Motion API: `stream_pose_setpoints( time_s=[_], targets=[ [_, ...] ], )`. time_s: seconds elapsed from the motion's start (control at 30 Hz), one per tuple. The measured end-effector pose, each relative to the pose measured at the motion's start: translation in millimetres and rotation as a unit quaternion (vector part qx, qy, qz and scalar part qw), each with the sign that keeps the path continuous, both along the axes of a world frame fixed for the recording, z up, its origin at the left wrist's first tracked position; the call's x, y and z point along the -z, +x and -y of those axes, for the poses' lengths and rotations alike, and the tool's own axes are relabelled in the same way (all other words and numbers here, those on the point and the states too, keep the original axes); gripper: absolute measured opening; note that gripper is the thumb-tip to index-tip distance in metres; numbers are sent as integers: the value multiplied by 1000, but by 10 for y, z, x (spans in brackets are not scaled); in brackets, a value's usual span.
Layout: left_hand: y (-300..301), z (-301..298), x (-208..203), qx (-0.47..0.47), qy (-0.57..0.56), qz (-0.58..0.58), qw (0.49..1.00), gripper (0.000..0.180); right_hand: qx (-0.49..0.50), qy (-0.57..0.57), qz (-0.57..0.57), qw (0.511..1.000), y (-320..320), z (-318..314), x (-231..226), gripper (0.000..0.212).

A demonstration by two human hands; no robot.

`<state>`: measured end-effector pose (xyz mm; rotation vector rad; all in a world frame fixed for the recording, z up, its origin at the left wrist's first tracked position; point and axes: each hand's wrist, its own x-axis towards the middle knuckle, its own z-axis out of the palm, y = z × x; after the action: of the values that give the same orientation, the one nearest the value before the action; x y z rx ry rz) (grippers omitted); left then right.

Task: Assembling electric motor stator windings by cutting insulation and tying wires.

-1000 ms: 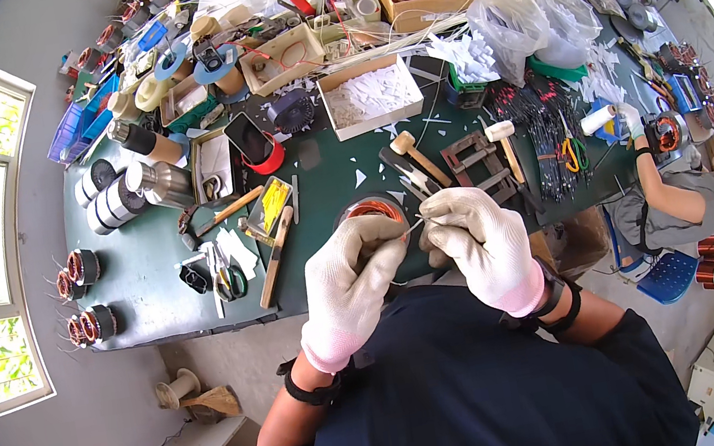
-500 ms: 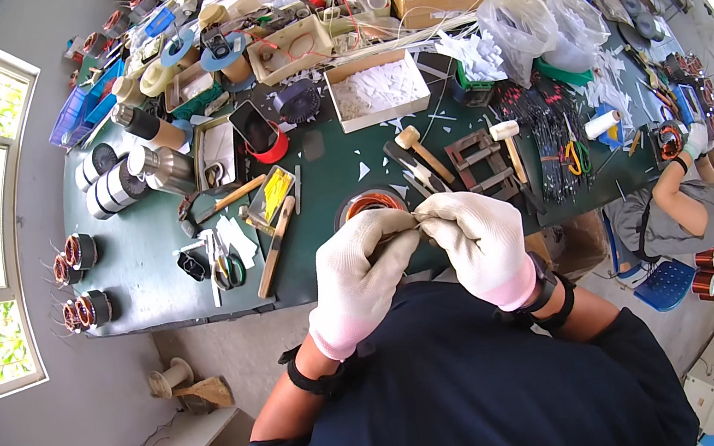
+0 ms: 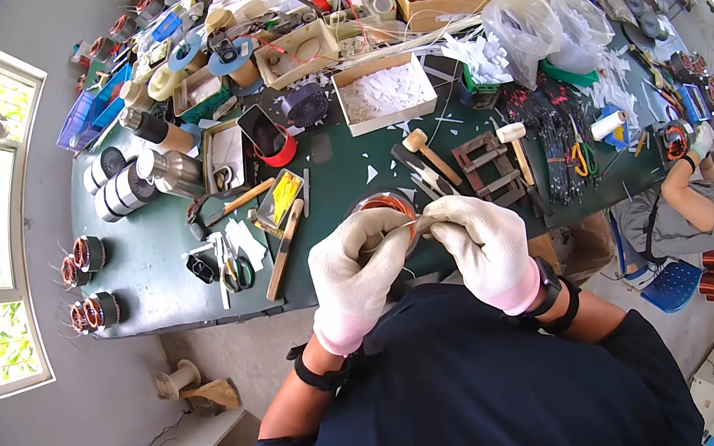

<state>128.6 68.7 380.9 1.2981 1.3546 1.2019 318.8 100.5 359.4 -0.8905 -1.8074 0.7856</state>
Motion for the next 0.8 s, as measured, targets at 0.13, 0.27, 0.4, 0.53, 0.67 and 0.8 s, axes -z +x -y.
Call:
stream_pose_setpoints(
  time_s=[0.13,0.27,0.4,0.53,0.67,0.8],
  targets=[
    [-7,9,18,-6,9,-7,1000,13,15,44,20,999,-4,-18,-70,18],
    [1,18,6,-7,8,14,1000,14,23,49,12,998,-27,-19,-77,16],
    [-2,16,43,-10,10,16,1000,15,25,37,9,999,-45,-19,-82,16],
    [-5,10,38,-4,13,16,1000,16,30,50,20,998,-42,-23,-88,16],
    [-15,9,31,-3,13,11,1000,16,26,44,20,999,-37,-17,-91,17],
    [-13,1,68,-7,15,18,1000,16,27,46,13,998,-40,-27,-60,17]
  ],
)
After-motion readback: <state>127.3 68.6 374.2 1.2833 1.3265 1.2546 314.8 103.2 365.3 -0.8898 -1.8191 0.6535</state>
